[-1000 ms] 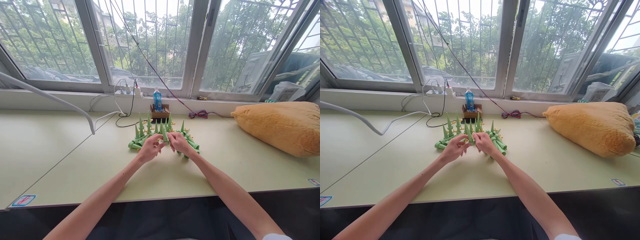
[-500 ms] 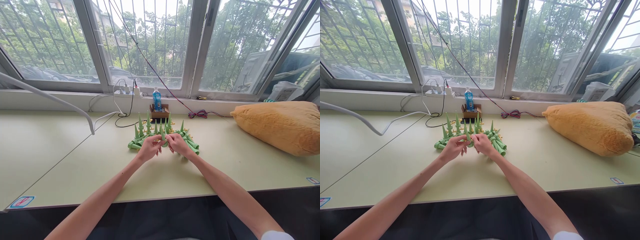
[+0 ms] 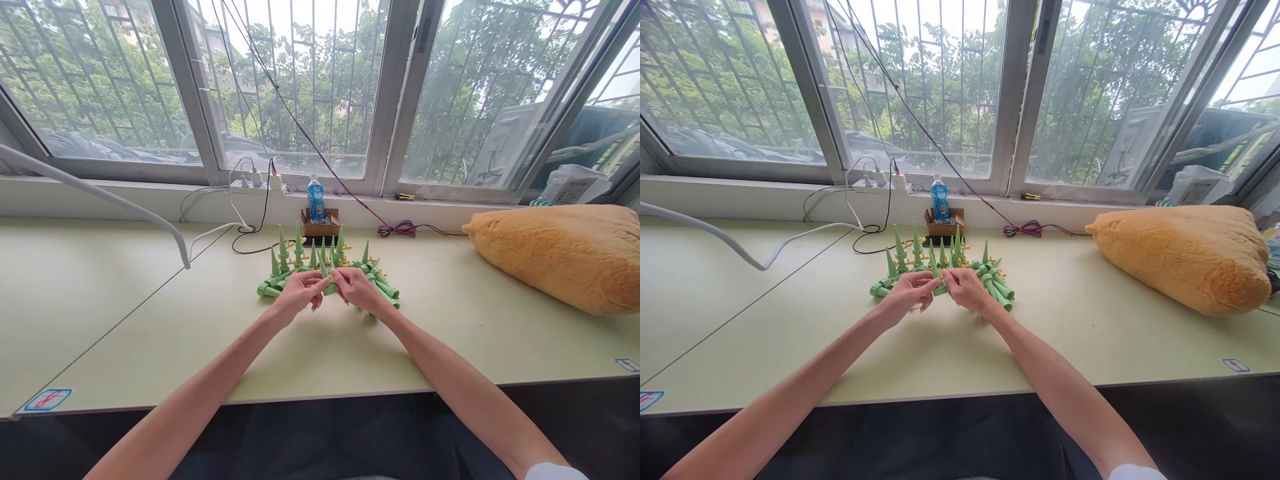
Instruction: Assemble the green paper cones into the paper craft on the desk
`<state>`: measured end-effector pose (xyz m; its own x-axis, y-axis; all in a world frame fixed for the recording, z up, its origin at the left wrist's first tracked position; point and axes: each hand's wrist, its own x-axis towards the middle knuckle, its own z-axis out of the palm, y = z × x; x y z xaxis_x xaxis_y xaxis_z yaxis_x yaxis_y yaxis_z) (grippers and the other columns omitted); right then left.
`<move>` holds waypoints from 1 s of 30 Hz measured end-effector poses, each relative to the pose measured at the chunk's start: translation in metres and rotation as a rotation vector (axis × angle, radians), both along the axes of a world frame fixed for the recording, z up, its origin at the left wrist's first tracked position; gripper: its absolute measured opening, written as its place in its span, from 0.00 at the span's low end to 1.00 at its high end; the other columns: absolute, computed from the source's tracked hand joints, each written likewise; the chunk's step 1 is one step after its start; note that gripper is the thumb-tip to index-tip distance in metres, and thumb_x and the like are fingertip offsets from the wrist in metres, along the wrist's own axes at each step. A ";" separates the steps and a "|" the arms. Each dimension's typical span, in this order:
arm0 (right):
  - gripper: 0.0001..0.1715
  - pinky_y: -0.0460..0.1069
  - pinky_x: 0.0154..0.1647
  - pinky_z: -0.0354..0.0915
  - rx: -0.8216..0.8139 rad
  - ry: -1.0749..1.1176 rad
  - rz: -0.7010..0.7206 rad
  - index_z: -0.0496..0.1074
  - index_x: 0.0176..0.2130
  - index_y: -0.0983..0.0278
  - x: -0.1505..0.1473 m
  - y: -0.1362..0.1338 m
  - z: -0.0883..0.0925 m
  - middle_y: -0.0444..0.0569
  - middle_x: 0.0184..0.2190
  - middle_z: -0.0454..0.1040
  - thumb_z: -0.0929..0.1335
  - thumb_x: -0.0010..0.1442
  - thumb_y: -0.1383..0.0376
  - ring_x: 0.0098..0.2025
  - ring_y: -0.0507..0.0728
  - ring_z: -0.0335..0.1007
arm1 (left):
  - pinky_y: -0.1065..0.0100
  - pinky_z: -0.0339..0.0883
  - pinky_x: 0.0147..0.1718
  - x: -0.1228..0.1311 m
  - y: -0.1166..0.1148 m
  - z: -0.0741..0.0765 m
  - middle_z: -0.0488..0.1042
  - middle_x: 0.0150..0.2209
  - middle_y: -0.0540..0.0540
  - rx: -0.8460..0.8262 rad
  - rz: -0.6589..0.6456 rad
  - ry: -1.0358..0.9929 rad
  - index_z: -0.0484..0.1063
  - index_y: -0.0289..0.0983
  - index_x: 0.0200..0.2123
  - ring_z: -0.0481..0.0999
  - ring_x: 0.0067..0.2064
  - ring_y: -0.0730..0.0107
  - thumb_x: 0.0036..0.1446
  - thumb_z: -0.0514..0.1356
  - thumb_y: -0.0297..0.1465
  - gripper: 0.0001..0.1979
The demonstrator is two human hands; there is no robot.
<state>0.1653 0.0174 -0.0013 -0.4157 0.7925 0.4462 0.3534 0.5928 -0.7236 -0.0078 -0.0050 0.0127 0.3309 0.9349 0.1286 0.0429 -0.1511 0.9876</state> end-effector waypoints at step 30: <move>0.20 0.44 0.25 0.47 0.376 -0.302 -0.078 0.54 0.25 0.62 -0.001 -0.002 -0.001 0.39 0.19 0.55 0.58 0.67 0.58 0.22 0.48 0.47 | 0.72 0.59 0.20 -0.005 0.004 -0.003 0.69 0.26 0.48 -0.037 -0.119 -0.053 0.74 0.33 0.39 0.62 0.22 0.79 0.51 0.63 0.47 0.22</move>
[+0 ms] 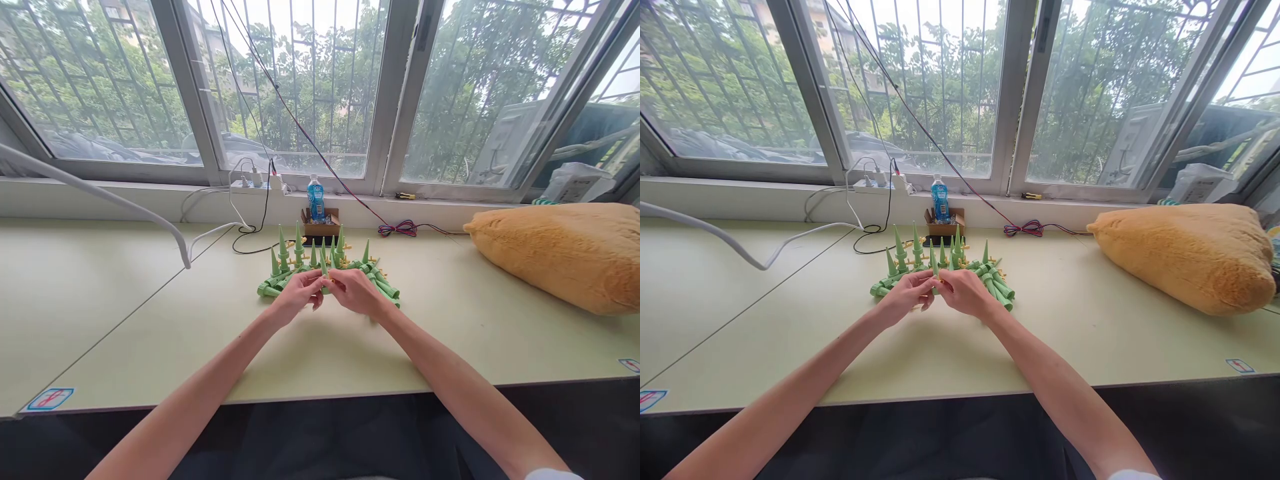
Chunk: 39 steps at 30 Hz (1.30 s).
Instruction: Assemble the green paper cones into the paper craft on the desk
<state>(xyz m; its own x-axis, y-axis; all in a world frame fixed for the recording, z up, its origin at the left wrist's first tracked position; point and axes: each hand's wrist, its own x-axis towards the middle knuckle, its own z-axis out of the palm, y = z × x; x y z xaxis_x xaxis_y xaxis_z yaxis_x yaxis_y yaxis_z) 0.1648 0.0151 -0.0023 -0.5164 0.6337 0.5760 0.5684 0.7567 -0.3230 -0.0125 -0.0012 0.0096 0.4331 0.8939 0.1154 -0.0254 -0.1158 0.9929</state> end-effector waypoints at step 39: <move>0.25 0.45 0.25 0.43 -0.015 -0.082 -0.292 0.61 0.25 0.64 -0.009 -0.004 0.002 0.42 0.19 0.61 0.57 0.69 0.53 0.21 0.49 0.52 | 0.73 0.55 0.14 -0.002 0.011 -0.005 0.69 0.24 0.52 0.221 0.443 0.132 0.67 0.37 0.33 0.63 0.16 0.79 0.50 0.63 0.46 0.19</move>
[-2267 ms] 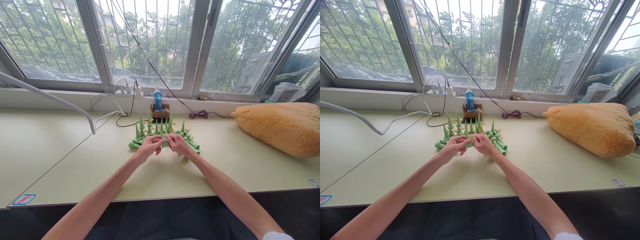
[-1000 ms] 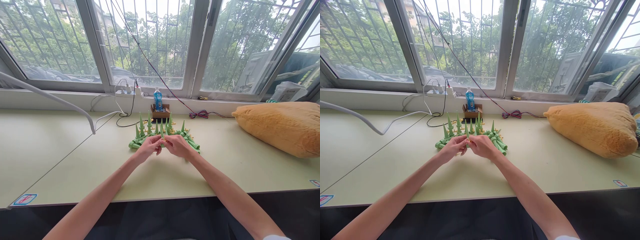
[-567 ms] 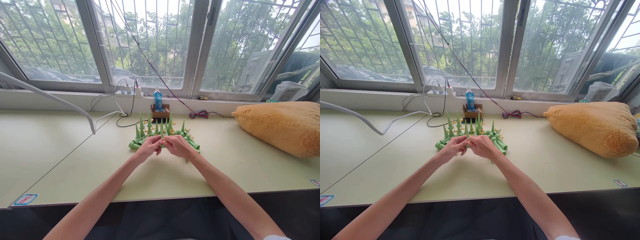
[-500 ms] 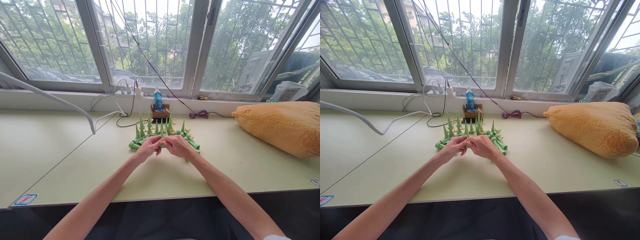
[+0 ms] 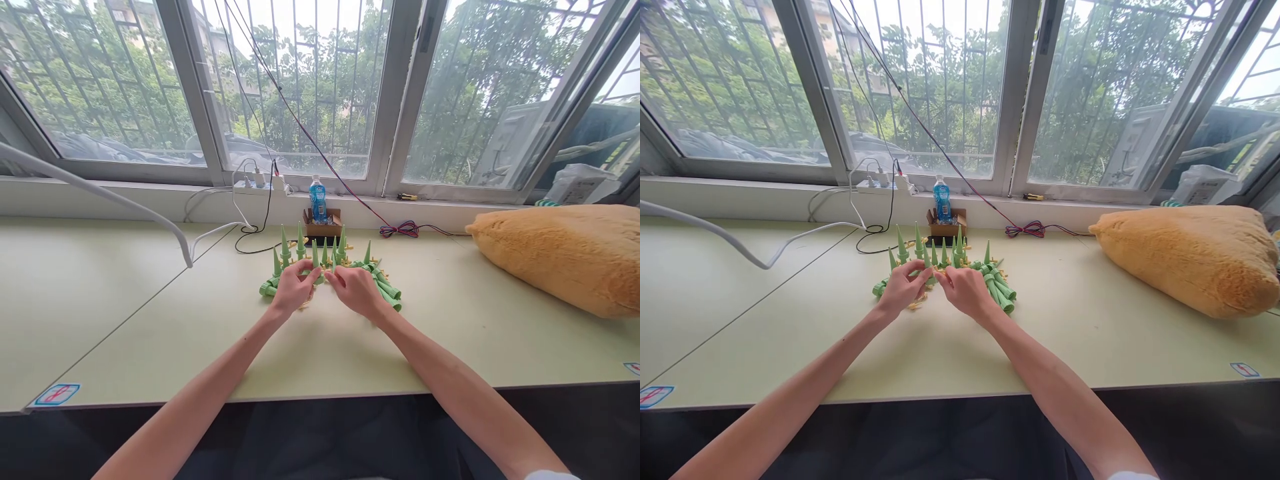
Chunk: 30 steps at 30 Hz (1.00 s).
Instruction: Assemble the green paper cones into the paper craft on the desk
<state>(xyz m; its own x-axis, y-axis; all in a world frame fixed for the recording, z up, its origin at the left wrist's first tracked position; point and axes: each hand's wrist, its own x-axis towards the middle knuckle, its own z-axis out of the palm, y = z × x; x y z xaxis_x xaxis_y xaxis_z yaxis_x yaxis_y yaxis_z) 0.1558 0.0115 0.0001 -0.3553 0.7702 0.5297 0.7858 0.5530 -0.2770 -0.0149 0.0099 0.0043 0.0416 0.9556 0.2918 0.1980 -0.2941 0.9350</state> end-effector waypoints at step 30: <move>0.07 0.46 0.26 0.50 -0.098 -0.299 0.339 0.69 0.35 0.65 -0.015 -0.006 -0.021 0.49 0.32 0.73 0.62 0.60 0.71 0.29 0.52 0.65 | 0.68 0.67 0.31 -0.003 0.003 -0.005 0.77 0.33 0.46 0.192 0.192 0.358 0.72 0.37 0.35 0.73 0.28 0.70 0.52 0.61 0.42 0.14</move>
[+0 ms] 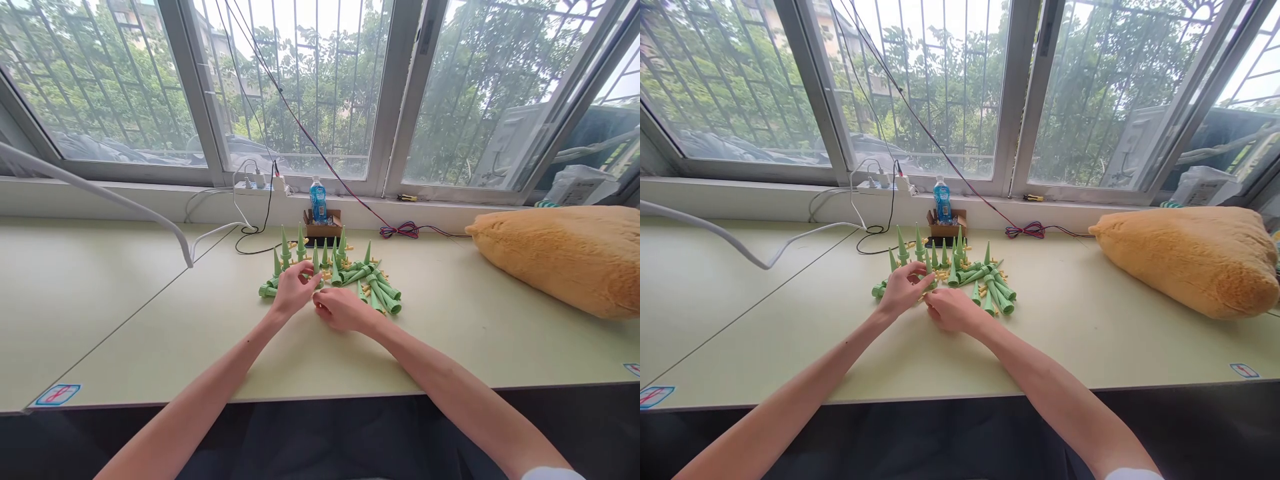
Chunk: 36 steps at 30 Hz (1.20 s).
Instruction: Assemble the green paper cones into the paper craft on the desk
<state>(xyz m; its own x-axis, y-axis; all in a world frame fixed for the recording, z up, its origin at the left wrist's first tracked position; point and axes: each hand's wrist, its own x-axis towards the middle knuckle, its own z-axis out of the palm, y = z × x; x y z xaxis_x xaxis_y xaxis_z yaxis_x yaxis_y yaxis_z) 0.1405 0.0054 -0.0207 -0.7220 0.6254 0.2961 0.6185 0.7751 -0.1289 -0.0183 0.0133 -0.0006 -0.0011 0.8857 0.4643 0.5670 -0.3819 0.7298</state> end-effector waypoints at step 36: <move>0.06 0.44 0.26 0.49 -0.038 0.455 -0.326 0.60 0.31 0.62 0.013 0.002 0.023 0.41 0.23 0.66 0.60 0.62 0.66 0.23 0.50 0.57 | 0.73 0.60 0.24 0.008 -0.014 0.009 0.68 0.28 0.52 0.160 -0.019 -0.007 0.63 0.38 0.31 0.63 0.21 0.79 0.56 0.57 0.35 0.07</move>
<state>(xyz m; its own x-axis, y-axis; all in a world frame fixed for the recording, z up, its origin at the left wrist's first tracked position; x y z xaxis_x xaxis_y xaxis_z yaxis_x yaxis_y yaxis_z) 0.1540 0.0076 0.0021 -0.2944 0.8112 0.5053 0.7010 0.5426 -0.4627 -0.0100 -0.0004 0.0081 0.0117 0.8006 0.5991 0.5536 -0.5041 0.6629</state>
